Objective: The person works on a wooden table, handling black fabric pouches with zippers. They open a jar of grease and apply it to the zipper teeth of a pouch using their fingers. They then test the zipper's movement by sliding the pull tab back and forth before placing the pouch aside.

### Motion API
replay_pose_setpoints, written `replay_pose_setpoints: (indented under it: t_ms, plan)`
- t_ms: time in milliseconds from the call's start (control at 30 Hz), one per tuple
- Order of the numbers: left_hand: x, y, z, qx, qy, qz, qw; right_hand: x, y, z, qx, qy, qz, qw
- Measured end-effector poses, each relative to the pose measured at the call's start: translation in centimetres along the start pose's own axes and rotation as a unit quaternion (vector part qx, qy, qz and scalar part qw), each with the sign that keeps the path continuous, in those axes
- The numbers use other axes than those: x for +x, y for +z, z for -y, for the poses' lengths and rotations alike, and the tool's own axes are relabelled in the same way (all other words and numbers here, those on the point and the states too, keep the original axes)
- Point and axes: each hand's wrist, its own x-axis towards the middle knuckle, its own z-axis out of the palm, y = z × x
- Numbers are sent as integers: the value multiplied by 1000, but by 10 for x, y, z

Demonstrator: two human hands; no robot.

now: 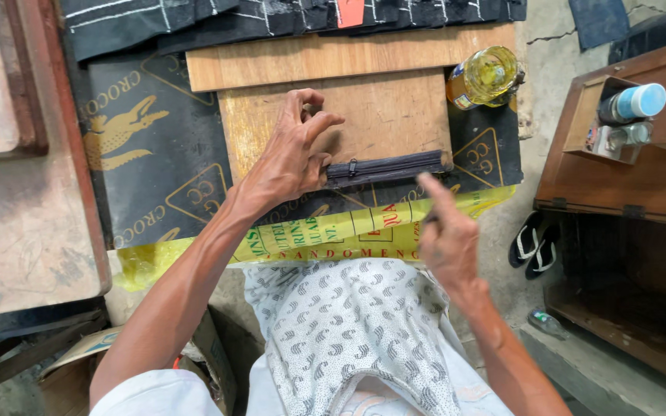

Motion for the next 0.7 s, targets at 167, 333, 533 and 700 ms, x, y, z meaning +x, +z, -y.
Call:
replay_pose_setpoints:
  t_ms: [167, 333, 533, 700]
  plan:
    - [0, 1, -2, 14, 3, 0, 1000, 7, -13, -37, -200, -14, 43, 979]
    - [-1, 2, -5, 11, -11, 2, 1000, 8, -13, -41, -252, -74, 73, 962]
    - [-1, 2, -6, 12, -5, -1, 1000, 13, -30, -43, -267, -124, 89, 952]
    - [0, 1, -5, 12, -4, -4, 1000, 19, -33, -40, -250, -73, 81, 962]
